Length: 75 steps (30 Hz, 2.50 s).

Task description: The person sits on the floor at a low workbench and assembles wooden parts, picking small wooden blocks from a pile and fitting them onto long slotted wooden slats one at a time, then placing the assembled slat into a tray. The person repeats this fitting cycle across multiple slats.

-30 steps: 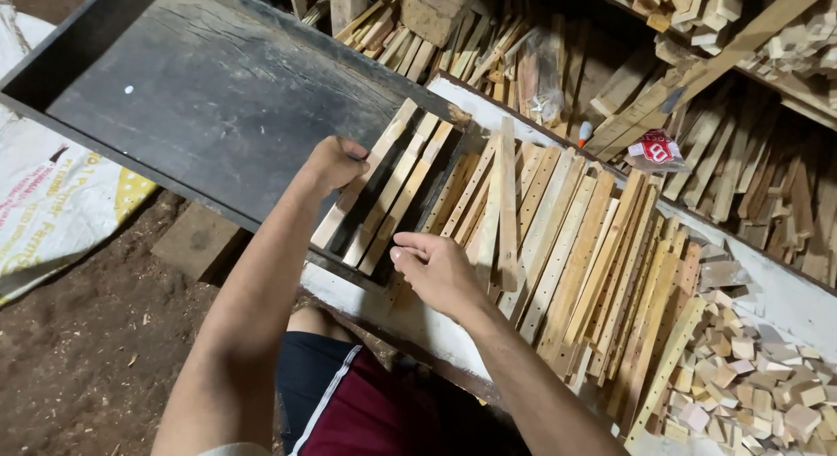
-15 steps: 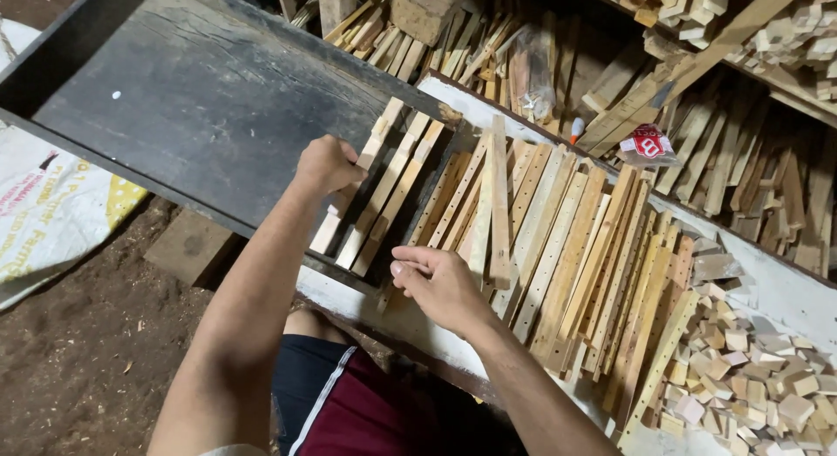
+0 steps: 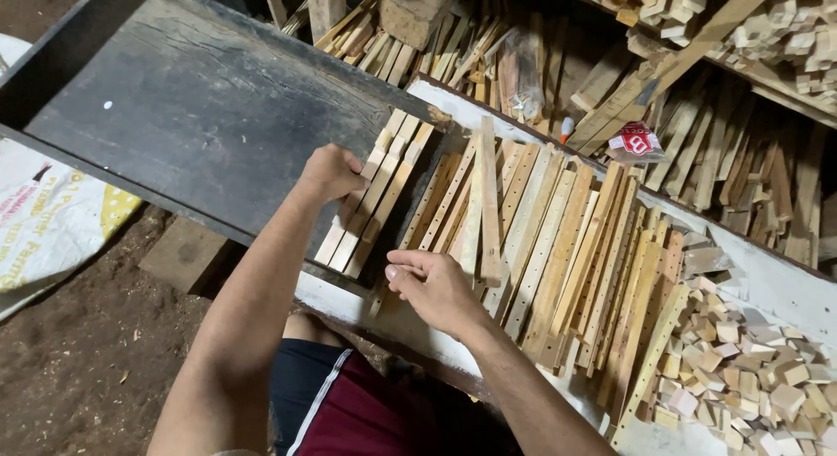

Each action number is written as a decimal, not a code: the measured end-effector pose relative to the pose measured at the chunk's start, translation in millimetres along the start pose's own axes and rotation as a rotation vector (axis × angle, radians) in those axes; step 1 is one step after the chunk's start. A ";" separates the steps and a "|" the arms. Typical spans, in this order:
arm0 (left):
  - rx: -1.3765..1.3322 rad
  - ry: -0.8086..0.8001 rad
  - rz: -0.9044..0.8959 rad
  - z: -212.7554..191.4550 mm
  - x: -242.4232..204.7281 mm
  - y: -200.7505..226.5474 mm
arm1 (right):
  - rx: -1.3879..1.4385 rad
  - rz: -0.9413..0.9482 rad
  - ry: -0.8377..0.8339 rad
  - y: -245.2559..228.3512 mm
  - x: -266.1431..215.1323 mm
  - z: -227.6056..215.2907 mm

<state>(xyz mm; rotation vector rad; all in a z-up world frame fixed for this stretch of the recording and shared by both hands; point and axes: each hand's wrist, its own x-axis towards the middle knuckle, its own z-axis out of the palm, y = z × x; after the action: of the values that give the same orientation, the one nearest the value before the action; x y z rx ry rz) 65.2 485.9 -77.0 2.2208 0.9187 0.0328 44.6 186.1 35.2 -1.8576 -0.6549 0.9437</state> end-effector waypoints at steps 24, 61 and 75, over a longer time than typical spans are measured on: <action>-0.678 -0.366 -0.143 102.7 -341.2 313.2 | -0.046 -0.516 0.936 61.3 -165.1 -106.9; -0.307 -0.576 0.241 351.6 -363.2 339.8 | -0.046 -0.063 1.013 290.2 -297.0 -244.3; -0.734 -0.947 -0.022 384.5 -413.5 363.6 | -0.467 0.627 1.612 436.4 -404.2 -314.0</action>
<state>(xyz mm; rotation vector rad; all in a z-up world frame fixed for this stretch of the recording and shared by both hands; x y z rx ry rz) 84.4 -184.1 -34.7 1.2852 0.3019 -0.5546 96.5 -462.8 -134.2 -2.5152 0.7908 -0.6062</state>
